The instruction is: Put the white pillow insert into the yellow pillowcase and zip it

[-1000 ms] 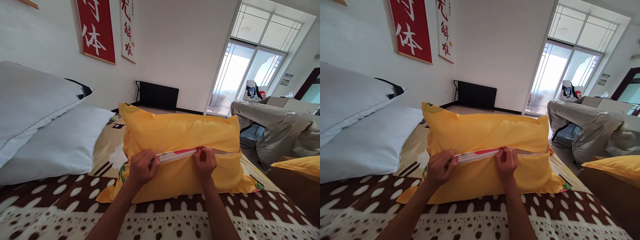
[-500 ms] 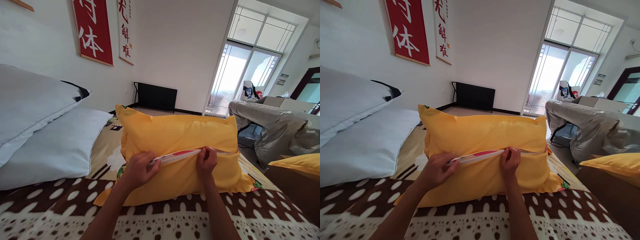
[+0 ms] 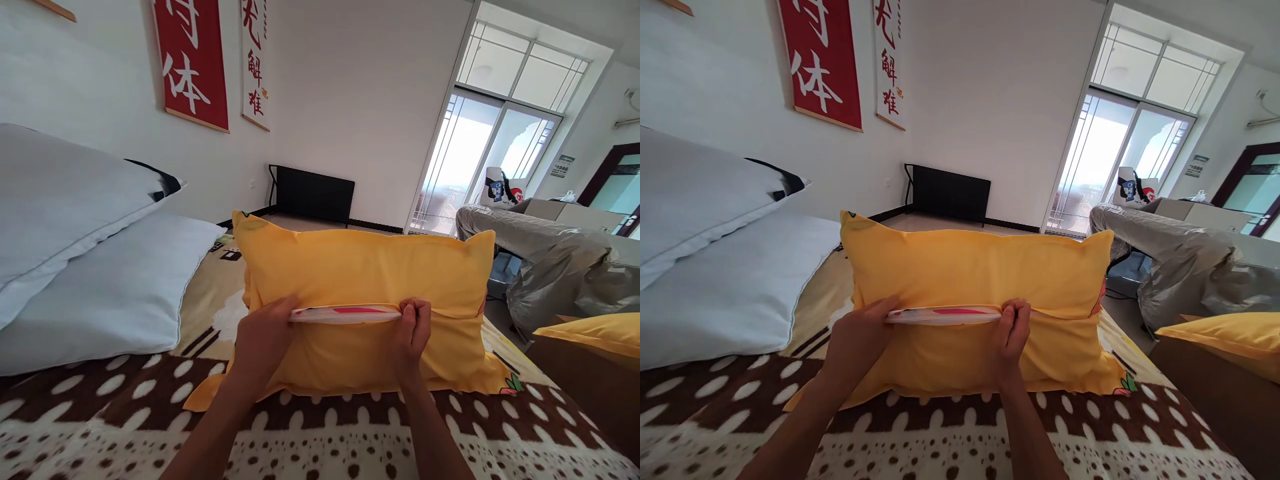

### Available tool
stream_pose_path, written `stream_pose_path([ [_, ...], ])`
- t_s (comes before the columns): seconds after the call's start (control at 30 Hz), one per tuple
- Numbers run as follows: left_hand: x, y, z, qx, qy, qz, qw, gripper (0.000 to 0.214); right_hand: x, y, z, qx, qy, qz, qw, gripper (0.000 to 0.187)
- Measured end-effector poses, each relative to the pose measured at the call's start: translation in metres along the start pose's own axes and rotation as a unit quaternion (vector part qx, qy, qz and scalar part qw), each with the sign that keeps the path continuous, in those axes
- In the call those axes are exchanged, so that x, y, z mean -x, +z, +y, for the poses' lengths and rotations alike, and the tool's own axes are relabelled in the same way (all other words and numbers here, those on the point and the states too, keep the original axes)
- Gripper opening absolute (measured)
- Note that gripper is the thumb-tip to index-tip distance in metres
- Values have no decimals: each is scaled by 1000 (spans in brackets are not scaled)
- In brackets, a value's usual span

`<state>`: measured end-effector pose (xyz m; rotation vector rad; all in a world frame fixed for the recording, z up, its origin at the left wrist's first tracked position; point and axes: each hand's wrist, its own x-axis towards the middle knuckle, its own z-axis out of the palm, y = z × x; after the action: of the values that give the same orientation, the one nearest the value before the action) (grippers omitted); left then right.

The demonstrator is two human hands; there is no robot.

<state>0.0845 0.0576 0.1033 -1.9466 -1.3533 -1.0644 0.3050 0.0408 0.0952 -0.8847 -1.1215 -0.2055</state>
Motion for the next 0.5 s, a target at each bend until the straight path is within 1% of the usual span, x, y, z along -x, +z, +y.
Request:
stream_pose_path([
  [0.07,-1,6,-7,-5,-6,135,991,21,5,3,-15,-70,5,-18,997,18],
  [0.1,-2,6,-14,-7,-9,190,982,22,10,5,-20,-99,-1,-29,995,17],
  [0.13,-2,4,-22,-12,-18,219,976,23,15,8,-23,-120,-10,-49,991,17],
  [0.17,-1,0,-32,-19,-34,211,977,24,21,11,-25,-133,-20,-79,988,16],
  [0.2,0,-5,-44,-29,-54,170,984,23,27,14,-26,-137,-31,-117,983,15],
  [0.23,2,-11,-56,-39,-71,102,991,21,32,17,-26,-135,-42,-156,977,14],
  [0.27,4,-19,-66,-46,-75,27,996,18,37,20,-25,-128,-51,-191,972,13],
  [0.3,7,-26,-75,-46,-60,-37,996,15,41,22,-25,-119,-61,-216,967,13],
  [0.33,9,-32,-79,-35,-27,-79,996,10,44,24,-24,-112,-71,-230,964,12],
  [0.37,10,-38,-77,-14,15,-97,995,3,46,25,-24,-108,-78,-231,964,12],
  [0.4,11,-43,-71,14,55,-99,993,8,47,26,-23,-105,-83,-227,965,12],
  [0.47,8,-49,-42,88,118,-102,984,22,46,26,-23,-101,-83,-220,967,12],
  [0.5,6,-50,-24,122,130,-107,978,23,46,26,-24,-99,-84,-218,967,12],
])
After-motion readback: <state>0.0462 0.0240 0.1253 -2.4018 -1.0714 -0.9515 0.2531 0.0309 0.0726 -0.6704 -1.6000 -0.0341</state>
